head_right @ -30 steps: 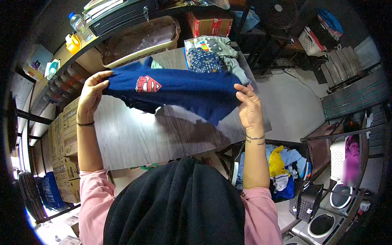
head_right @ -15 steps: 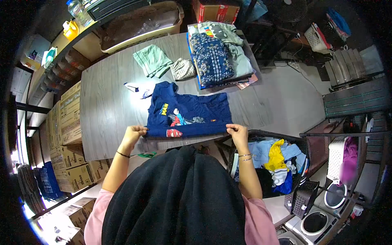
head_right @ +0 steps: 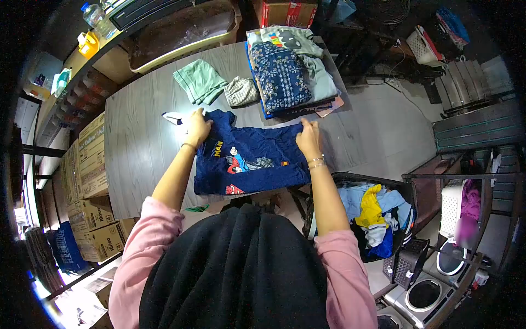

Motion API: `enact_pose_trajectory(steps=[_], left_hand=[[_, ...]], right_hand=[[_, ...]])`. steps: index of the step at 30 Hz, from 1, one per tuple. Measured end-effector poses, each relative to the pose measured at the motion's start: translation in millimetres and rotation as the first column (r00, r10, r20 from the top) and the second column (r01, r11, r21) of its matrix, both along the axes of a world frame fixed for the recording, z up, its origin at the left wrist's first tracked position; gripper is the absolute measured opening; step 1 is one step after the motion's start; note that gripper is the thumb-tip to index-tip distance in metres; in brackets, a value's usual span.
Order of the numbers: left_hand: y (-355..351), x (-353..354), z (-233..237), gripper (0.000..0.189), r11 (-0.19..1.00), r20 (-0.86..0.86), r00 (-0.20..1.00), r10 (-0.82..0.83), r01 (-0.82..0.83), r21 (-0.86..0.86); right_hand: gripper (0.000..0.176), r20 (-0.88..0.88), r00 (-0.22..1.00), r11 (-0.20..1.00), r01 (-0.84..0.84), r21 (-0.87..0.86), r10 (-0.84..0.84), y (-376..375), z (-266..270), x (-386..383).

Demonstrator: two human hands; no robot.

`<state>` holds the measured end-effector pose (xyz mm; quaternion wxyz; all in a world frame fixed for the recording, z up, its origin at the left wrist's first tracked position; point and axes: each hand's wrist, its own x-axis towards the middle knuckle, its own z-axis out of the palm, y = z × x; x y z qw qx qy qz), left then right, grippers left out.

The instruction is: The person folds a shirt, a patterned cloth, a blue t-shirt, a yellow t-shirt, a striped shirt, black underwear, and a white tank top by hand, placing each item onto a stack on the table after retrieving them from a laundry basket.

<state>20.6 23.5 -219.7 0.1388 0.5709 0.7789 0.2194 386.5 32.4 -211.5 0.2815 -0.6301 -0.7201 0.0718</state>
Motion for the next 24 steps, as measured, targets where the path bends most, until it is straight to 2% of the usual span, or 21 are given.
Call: enact_pose_trajectory(steps=[2, 3, 4, 5, 6, 7, 8, 9, 11, 13, 14, 15, 16, 17, 18, 19, 20, 21, 22, 23, 24], left_hand=[[16, 2, 1, 0.029, 0.985, -0.077, 0.997, -0.03, 0.016, -0.173], [18, 1, 4, 0.027, 0.984, -0.007, 1.0, -0.03, 0.028, -0.175], [20, -2, 11, 0.024, 0.984, 0.063, 0.998, -0.029, 0.039, -0.176], [19, -7, 19, 0.022, 0.982, 0.132, 0.991, -0.027, 0.051, -0.179], [10, -11, 30, 0.017, 0.995, 0.248, 0.966, -0.067, 0.083, -0.054], [5, -19, 24, 0.012, 0.981, 0.395, 0.906, -0.153, 0.092, 0.17], [-6, -28, 17, 0.009, 0.98, 0.407, 0.899, -0.163, 0.101, 0.17], [-30, -28, 43, 0.008, 0.979, 0.419, 0.892, -0.172, 0.108, 0.172], [-76, -20, 60, 0.013, 0.995, 0.601, 0.794, -0.097, 0.055, 0.087], [-120, -21, 62, 0.021, 0.965, 0.614, 0.747, -0.254, 0.236, 0.112], [-137, -17, 66, 0.024, 0.963, 0.51, 0.823, -0.252, 0.267, 0.044], [-152, -10, 70, 0.027, 0.957, 0.396, 0.883, -0.254, 0.288, -0.029], [-160, -3, 67, 0.034, 0.963, 0.353, 0.906, -0.234, 0.267, -0.045], [-166, 1, 63, 0.036, 0.949, 0.203, 0.94, -0.274, 0.299, -0.1], [-167, 13, 62, 0.035, 0.956, 0.105, 0.95, -0.295, 0.294, 0.027], [-166, 26, 62, 0.038, 0.943, 0.004, 0.954, -0.3, 0.296, 0.154], [-164, 32, 58, 0.05, 0.942, -0.097, 0.944, -0.316, 0.324, 0.09], [-161, 36, 47, 0.058, 0.952, -0.124, 0.945, -0.302, 0.305, 0.002], [-162, 36, 38, 0.059, 0.954, -0.174, 0.938, -0.299, 0.29, -0.075], [-163, 35, 30, 0.06, 0.951, -0.224, 0.928, -0.298, 0.27, -0.148], [-161, 34, 34, 0.06, 0.96, -0.23, 0.933, -0.277, 0.263, -0.09]], right_hand=[[0.015, 0.054, 0.998, 0.981, 0.031, -0.193, -0.021, 4, 6, -3], [0.018, 0.082, 0.996, 0.956, 0.05, -0.288, -0.027, 5, 11, -4], [0.018, 0.082, 0.991, 0.977, -0.089, -0.191, 0.107, 11, 5, 1], [0.017, -0.158, 0.987, 0.959, -0.077, -0.273, 0.035, 13, -2, 6], [0.016, -0.381, 0.923, 0.932, -0.087, -0.353, -0.059, 11, -1, 8], [0.015, -0.573, 0.802, 0.898, -0.115, -0.424, -0.168, 7, 17, 1], [0.013, -0.696, 0.673, 0.893, -0.117, -0.433, -0.25, -7, 37, 1], [0.013, -0.718, 0.658, 0.903, -0.134, -0.409, -0.228, -19, 33, 7], [0.014, -0.759, 0.626, 0.917, -0.172, -0.359, -0.18, -41, 19, 23], [0.008, -0.674, 0.737, 0.934, -0.201, -0.295, -0.055, -68, 4, 37], [0.006, -0.621, 0.784, 0.94, -0.218, -0.264, 0.007, -78, 0, 41], [0.007, -0.516, 0.852, 0.949, -0.085, -0.302, -0.087, -86, 3, 38], [0.009, -0.401, 0.897, 0.946, 0.051, -0.321, -0.184, -92, 15, 29], [0.013, -0.281, 0.917, 0.929, 0.186, -0.321, -0.281, -95, 21, 22], [0.028, -0.325, 0.863, 0.905, 0.287, -0.314, -0.386, -95, 5, 20], [0.037, -0.174, 0.882, 0.883, 0.384, -0.271, -0.437, -97, 14, 9], [0.04, 0.006, 0.876, 0.831, 0.459, -0.314, -0.482, -101, 22, -4], [0.043, 0.188, 0.843, 0.772, 0.537, -0.34, -0.504, -105, 30, -16], [0.039, 0.221, 0.865, 0.767, 0.502, -0.399, -0.451, -107, 27, -19], [0.034, 0.224, 0.872, 0.788, 0.49, -0.373, -0.435, -109, 24, -26], [0.032, 0.112, 0.913, 0.836, 0.404, -0.372, -0.391, -104, 8, -22]])
